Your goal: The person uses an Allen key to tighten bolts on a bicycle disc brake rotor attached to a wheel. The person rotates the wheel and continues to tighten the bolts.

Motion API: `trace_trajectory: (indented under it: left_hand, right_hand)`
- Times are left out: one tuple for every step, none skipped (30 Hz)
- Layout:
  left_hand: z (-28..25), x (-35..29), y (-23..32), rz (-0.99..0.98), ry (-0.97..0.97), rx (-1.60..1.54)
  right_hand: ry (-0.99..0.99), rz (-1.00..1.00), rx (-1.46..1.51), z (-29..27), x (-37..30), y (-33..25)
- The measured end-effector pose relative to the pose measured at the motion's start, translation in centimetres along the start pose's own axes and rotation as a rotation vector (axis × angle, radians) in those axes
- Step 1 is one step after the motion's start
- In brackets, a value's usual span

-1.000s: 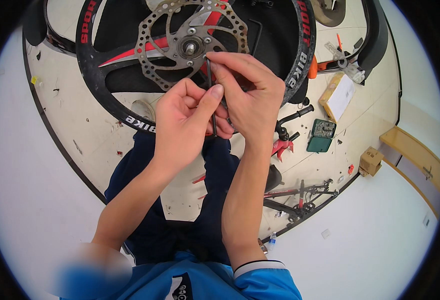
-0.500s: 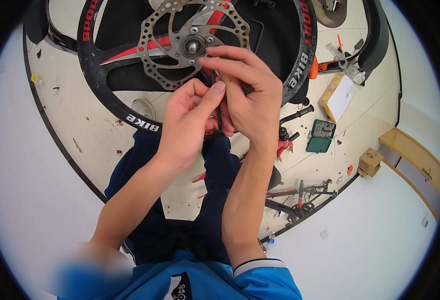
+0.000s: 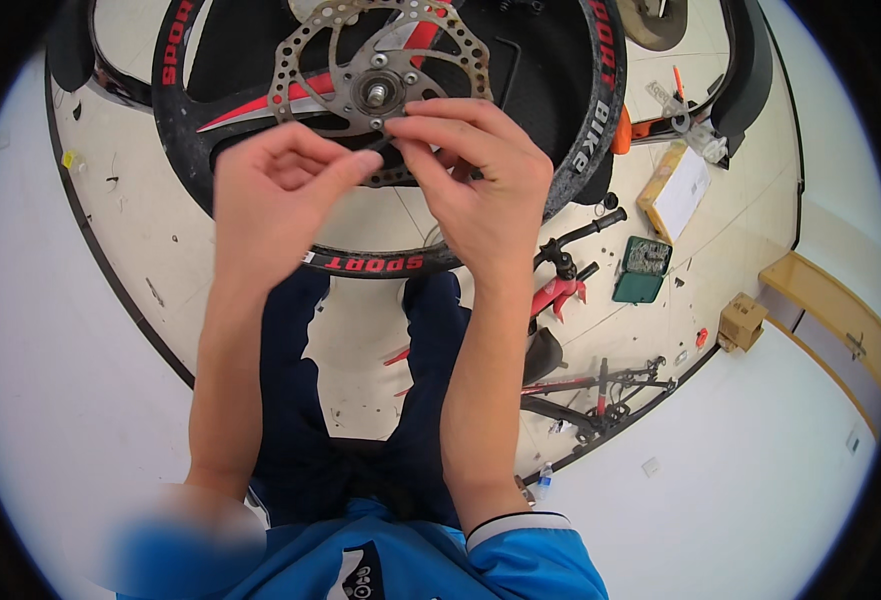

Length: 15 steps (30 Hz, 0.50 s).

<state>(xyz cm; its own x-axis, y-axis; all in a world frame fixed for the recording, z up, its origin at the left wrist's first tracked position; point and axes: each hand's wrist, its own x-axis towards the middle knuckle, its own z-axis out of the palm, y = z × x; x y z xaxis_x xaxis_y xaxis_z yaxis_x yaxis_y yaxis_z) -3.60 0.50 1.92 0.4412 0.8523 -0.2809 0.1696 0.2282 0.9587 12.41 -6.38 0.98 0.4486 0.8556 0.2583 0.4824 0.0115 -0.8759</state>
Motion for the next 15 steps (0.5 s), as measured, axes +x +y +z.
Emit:
trace_trajectory:
  left_hand:
    - [-0.4,0.2,-0.3,0.106,0.064,0.061]
    - [-0.9,0.5,-0.3,0.166,0.127,0.186]
    - [-0.8,0.7,-0.4,0.245,0.192,0.226]
    - [-0.8,0.9,-0.5,0.325,0.262,0.266]
    - [-0.8,1.1,-0.6,0.405,0.332,0.306]
    - [-0.8,1.7,-1.3,0.534,0.346,0.303]
    - [-0.6,1.9,-1.4,0.57,0.366,0.302]
    - [-0.4,2.1,-1.4,0.606,0.385,0.301]
    - [-0.3,2.2,-1.4,0.641,0.405,0.3]
    - [-0.4,2.2,-1.4,0.654,0.41,0.33]
    - [-0.5,2.2,-1.3,0.665,0.415,0.361]
    - [-0.6,2.2,-1.2,0.677,0.42,0.392]
    - [-0.7,2.2,-1.0,0.683,0.416,0.428]
    - [-0.8,2.0,-0.8,0.689,0.411,0.463]
    - [-1.0,1.8,-0.5,0.695,0.406,0.498]
  right_hand:
    - [0.024,0.003,0.001,0.4,0.0,-0.1]
    - [0.047,0.007,0.001,0.7,0.0,-0.1]
    - [0.067,0.018,-0.009,0.8,-0.1,-0.2]
    - [0.084,0.027,-0.015,1.0,-0.1,-0.2]
    - [0.1,0.035,-0.021,1.2,-0.1,-0.3]
    - [0.112,0.037,-0.015,1.4,-0.1,-0.2]
    - [0.124,0.038,-0.012,1.5,-0.2,-0.1]
    - [0.136,0.039,-0.008,1.6,-0.3,-0.1]
    - [0.141,0.037,-0.004,1.7,-0.3,-0.1]
    - [0.148,0.036,0.001,1.7,-0.3,-0.1]
    - [0.155,0.035,0.005,1.8,-0.3,-0.1]
    - [0.154,0.004,-0.007,1.8,-0.3,-0.1]
    - [0.154,-0.026,-0.021,1.7,-0.2,0.1]
    - [0.155,-0.056,-0.034,1.6,-0.2,0.2]
    - [0.147,-0.085,-0.045,1.6,-0.2,0.0]
